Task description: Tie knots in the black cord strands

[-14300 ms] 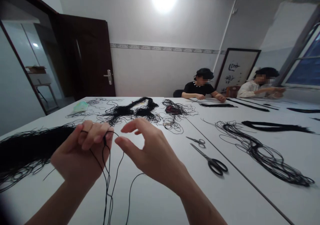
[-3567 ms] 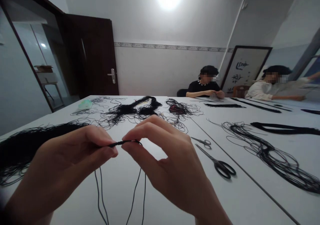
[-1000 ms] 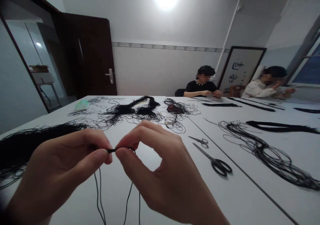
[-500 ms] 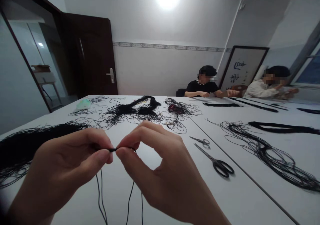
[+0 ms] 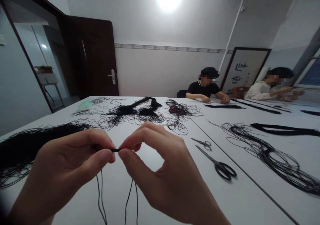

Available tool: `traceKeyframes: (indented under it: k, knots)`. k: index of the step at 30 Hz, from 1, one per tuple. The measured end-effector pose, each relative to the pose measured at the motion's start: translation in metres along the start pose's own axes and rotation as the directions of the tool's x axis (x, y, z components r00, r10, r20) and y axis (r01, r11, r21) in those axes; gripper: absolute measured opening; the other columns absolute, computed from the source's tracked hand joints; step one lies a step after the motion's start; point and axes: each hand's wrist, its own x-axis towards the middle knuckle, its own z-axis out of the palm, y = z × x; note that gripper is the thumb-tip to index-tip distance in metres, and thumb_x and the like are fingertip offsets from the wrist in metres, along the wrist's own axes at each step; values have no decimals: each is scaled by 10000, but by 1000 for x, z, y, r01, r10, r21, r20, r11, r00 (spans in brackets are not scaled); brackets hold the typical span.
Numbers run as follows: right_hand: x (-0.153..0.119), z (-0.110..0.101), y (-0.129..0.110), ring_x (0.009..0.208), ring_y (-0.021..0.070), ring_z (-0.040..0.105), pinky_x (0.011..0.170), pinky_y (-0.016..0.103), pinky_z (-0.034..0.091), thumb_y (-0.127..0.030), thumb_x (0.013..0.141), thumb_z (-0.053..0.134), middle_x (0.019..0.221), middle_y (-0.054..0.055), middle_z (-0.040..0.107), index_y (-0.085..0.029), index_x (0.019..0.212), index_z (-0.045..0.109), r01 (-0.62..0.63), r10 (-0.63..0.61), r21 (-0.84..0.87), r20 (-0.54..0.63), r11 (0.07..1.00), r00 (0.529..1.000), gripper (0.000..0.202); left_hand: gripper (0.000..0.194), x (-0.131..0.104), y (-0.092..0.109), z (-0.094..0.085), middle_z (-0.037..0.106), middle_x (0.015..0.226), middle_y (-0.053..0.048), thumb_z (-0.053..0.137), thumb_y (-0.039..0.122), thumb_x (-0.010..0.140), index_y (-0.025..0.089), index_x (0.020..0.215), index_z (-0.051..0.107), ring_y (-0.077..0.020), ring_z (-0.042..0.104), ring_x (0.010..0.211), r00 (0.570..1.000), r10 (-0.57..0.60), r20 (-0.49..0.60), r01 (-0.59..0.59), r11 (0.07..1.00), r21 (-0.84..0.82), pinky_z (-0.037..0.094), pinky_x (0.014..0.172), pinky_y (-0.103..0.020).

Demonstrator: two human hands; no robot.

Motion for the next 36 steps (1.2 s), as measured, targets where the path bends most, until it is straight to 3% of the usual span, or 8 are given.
traceKeyframes:
  k: [21, 27, 31, 36]
  knots:
    - [1, -2, 1, 686, 45, 525, 609, 189, 421, -143, 850, 572, 740, -56, 552, -215, 804, 558, 3, -6, -38, -64, 999, 998, 87, 122, 1, -4, 1, 617, 606, 76, 587, 157, 753, 248, 694, 643, -61, 572, 565, 999, -19, 39, 19, 1000, -13, 465, 522, -96]
    - [6, -4, 7, 695, 82, 538, 621, 227, 434, -175, 867, 558, 747, -25, 570, -203, 802, 560, -24, 22, -53, -32, 998, 999, 71, 140, 7, -3, 0, 608, 618, 46, 555, 195, 796, 215, 673, 621, -80, 545, 593, 986, -137, 100, 141, 989, -38, 446, 540, -151]
    - [9, -7, 12, 709, 95, 544, 638, 235, 432, -189, 893, 532, 772, -11, 589, -197, 820, 565, -47, 49, -104, 21, 993, 999, 81, 195, 10, -2, 2, 594, 592, 19, 542, 269, 798, 204, 627, 610, -104, 504, 549, 981, -186, 58, 190, 979, -71, 398, 481, -202]
    - [9, -6, 14, 715, 88, 520, 639, 232, 402, -187, 906, 504, 748, -25, 561, -191, 798, 535, -49, 53, -113, 35, 992, 998, 112, 140, 8, -3, 8, 597, 582, 46, 580, 219, 764, 219, 633, 630, -87, 532, 563, 984, -175, -39, 172, 983, -71, 428, 523, -171]
